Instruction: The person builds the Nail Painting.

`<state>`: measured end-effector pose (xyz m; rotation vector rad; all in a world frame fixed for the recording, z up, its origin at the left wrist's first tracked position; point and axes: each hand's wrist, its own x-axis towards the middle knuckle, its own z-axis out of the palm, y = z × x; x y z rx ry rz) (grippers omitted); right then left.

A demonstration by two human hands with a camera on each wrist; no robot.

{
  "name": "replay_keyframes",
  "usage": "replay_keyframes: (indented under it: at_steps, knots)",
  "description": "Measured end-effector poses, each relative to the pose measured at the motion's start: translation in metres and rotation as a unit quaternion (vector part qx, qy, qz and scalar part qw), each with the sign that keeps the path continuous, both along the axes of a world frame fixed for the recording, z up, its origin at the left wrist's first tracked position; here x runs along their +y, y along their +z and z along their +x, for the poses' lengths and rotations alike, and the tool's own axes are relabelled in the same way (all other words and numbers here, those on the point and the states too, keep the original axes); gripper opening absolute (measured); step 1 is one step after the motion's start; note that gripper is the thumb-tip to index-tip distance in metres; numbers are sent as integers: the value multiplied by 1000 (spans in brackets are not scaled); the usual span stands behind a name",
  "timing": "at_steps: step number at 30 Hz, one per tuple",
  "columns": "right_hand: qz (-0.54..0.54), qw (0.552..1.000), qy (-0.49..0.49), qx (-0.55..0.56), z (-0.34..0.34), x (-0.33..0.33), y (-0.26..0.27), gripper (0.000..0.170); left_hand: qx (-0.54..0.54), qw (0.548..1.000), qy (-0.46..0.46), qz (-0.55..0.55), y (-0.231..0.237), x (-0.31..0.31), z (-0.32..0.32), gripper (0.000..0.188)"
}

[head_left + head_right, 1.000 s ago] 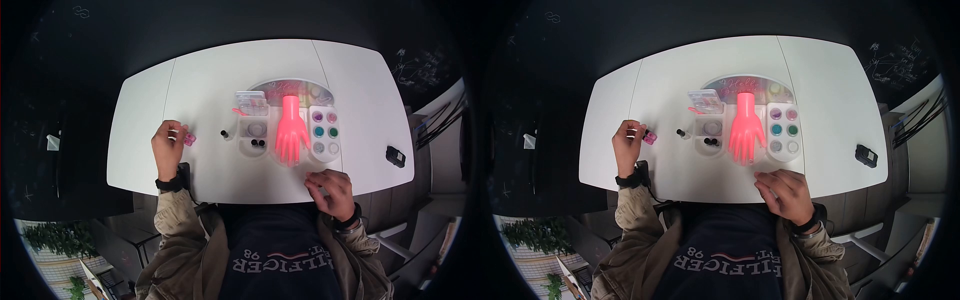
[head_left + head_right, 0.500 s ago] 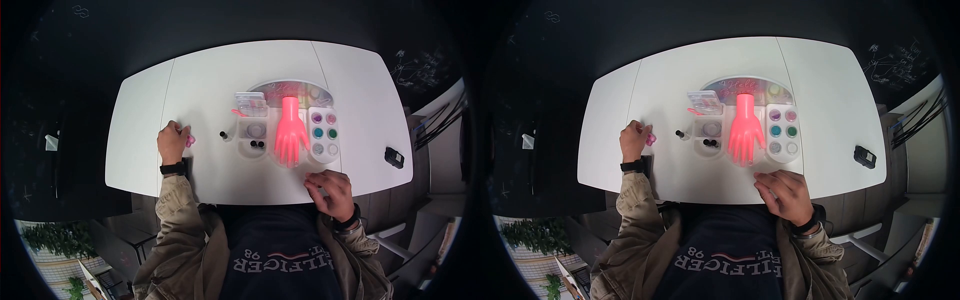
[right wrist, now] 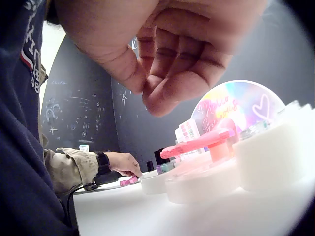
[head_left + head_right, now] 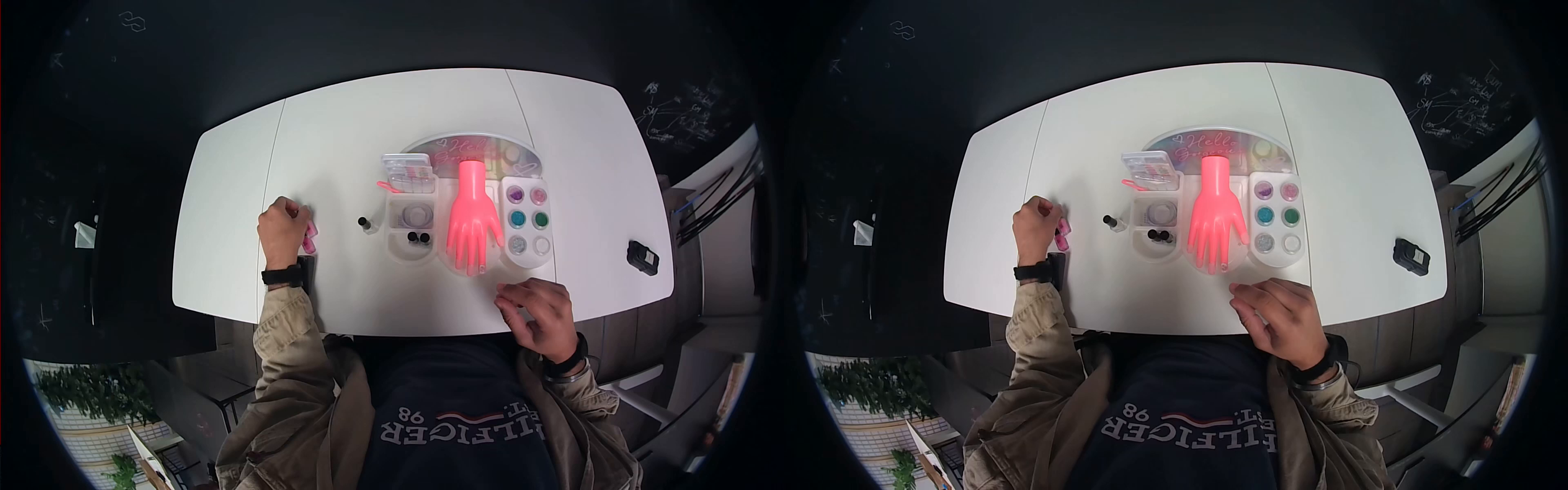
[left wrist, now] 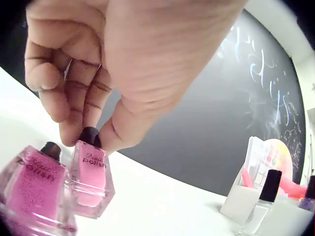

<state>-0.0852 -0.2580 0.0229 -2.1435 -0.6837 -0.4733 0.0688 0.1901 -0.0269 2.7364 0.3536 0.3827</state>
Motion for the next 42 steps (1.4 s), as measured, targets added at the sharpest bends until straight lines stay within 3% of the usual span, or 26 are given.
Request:
replay_keyframes:
  at_steps: [6,15,18,21,24,26,34,42]
  knots:
    - [-1,1000,-2,4,-1,0,0,25,-34,996,-25,-76,6,2,-3,19]
    - [-5,1000,-4,6,-2,1,0,25,-48,993,-52,-99,20,-12,-12,17]
    - [-8,1000,-2,8,-2,0,1,25,-112,980,-88,-141,40,-25,-25,13]
    - [-9,1000,-2,5,-1,1,0,25,-118,968,-115,-190,81,-49,-43,12]
    - [-7,1000,2,2,-1,5,1,25,-108,951,-200,-209,83,-64,-53,13]
    - [-8,1000,4,1,-1,6,2,25,-87,947,-274,-144,93,-89,-60,13]
    - [-6,1000,1,-8,-2,0,1,24,-5,929,-308,-205,60,-130,-59,20]
    - [-4,1000,6,14,-4,1,1,22,7,928,-330,-174,42,-130,-56,23]
